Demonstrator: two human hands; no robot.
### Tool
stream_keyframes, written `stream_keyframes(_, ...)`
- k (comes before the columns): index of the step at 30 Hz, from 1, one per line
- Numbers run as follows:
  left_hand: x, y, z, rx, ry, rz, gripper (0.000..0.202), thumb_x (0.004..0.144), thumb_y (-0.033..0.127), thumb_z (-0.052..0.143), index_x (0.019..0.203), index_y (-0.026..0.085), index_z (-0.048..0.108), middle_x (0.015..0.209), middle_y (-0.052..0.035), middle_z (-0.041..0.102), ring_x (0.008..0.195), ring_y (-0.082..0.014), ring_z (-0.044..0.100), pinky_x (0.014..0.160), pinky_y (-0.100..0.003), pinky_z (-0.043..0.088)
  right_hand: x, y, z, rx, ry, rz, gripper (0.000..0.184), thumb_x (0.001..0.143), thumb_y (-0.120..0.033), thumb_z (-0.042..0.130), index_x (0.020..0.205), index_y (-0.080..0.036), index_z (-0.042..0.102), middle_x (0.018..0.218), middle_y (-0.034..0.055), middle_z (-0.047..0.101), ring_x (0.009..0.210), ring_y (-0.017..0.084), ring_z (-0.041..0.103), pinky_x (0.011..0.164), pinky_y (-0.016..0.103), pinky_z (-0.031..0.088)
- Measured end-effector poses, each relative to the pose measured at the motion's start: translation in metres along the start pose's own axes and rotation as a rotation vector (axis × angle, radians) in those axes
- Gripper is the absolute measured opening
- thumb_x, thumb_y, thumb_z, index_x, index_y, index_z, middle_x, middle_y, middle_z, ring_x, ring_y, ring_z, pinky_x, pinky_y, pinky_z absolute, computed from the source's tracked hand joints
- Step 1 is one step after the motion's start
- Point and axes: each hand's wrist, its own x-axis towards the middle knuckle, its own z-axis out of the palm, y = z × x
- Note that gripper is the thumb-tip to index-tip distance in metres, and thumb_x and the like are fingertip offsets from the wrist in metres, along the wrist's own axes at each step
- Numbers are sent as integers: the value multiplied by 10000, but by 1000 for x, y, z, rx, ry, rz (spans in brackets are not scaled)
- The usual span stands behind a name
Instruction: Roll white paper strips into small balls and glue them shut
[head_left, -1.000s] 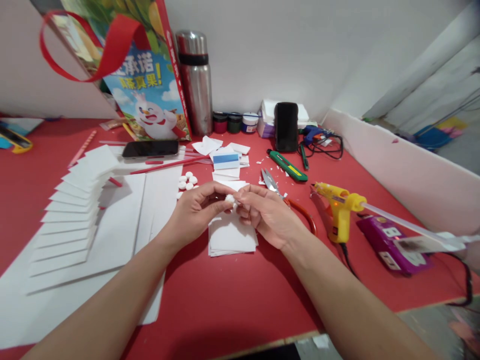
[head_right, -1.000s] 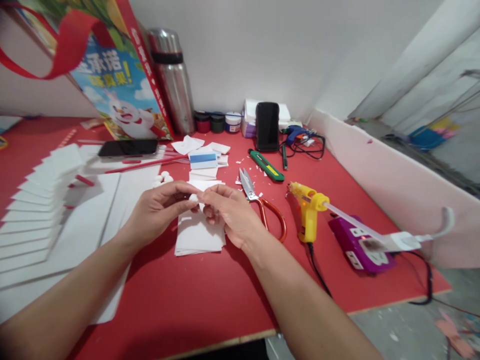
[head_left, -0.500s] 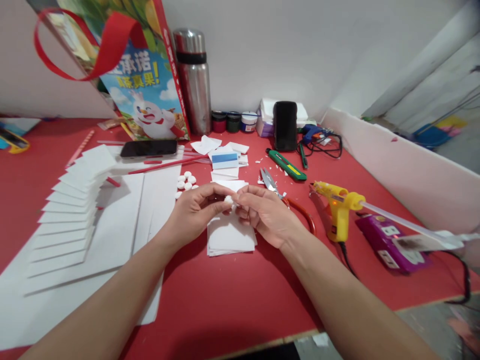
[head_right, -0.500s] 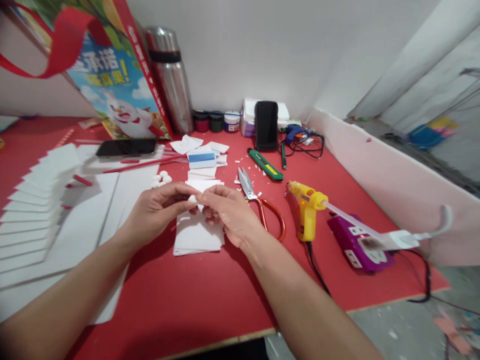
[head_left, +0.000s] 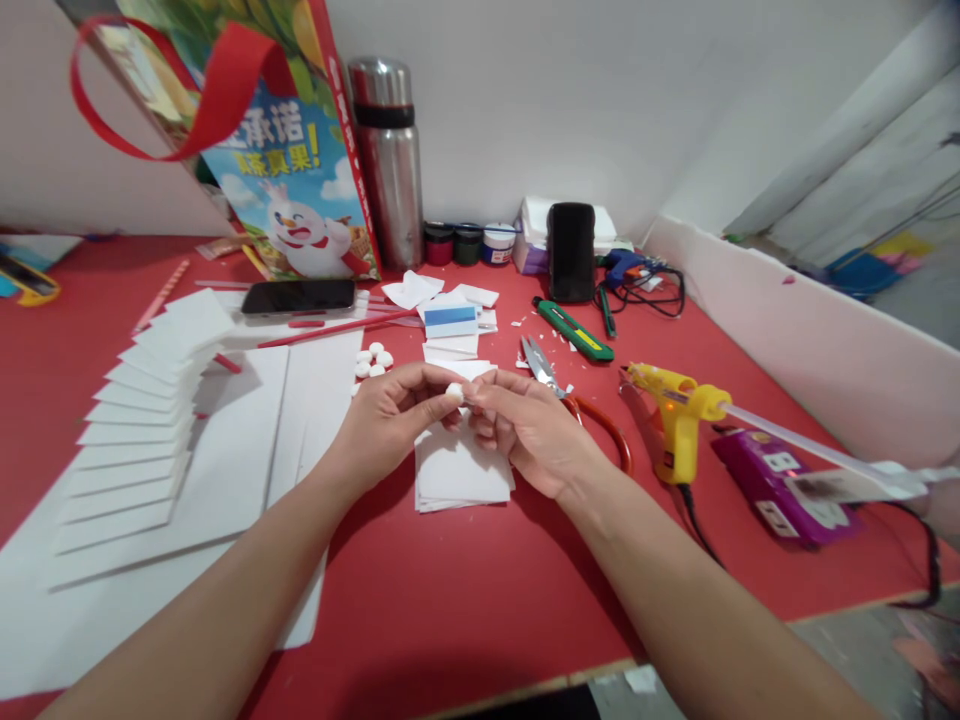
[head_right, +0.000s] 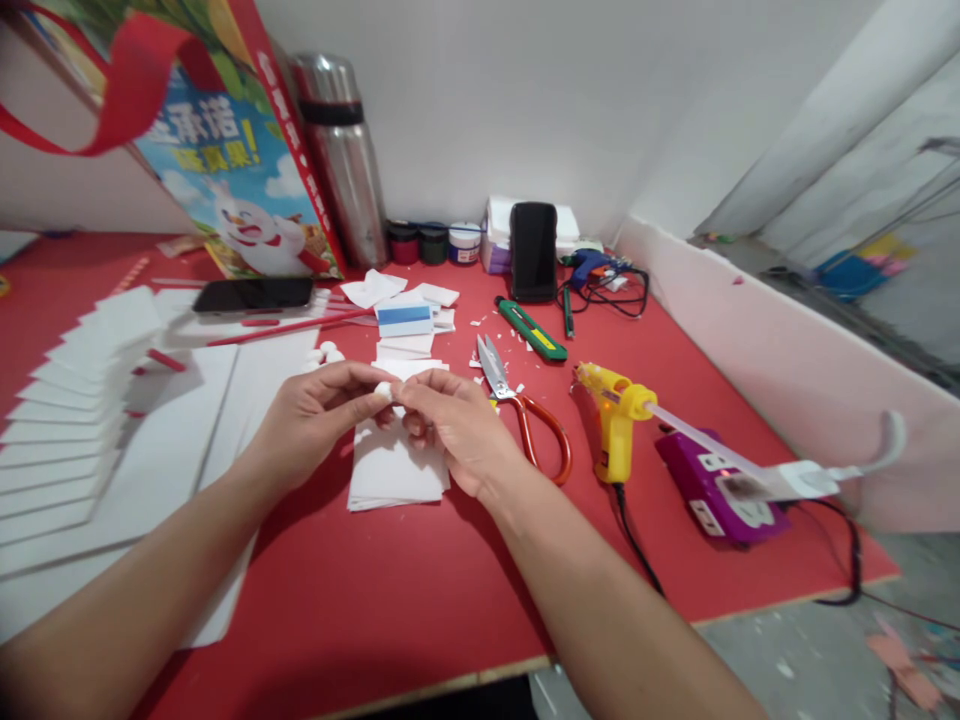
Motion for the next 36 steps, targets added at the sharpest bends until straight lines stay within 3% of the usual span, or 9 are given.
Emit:
stream_keyframes(12, 1, -1, -1, -3, 99, -30, 209, 837, 322, 772, 963, 166, 713, 783, -22, 717, 690, -147, 679, 709, -289, 557, -1, 0, 1, -41, 3, -18, 170, 651, -217, 794, 705, -188, 636, 548, -58, 522, 515, 74, 418, 531, 246, 304)
stream_keyframes(17, 0, 2, 3, -18, 92, -51, 214, 818, 290, 786, 960, 150, 706, 775, -23, 709, 709, -147, 686, 690, -274, 565, 3, 0, -2, 16, 54, -68, 125, 684, -211, 753, 728, -183, 639, 551, -65, 489, 504, 70, 416, 510, 243, 284)
stream_keyframes(36, -2, 5, 4, -38, 32, 10, 162, 845, 248, 757, 961, 150, 700, 856, -29, 711, 719, -131, 676, 697, -263, 565, 3, 4, 0, -18, 41, -50, 148, 669, -186, 766, 759, -168, 651, 573, -55, 550, 499, 58, 445, 496, 210, 312)
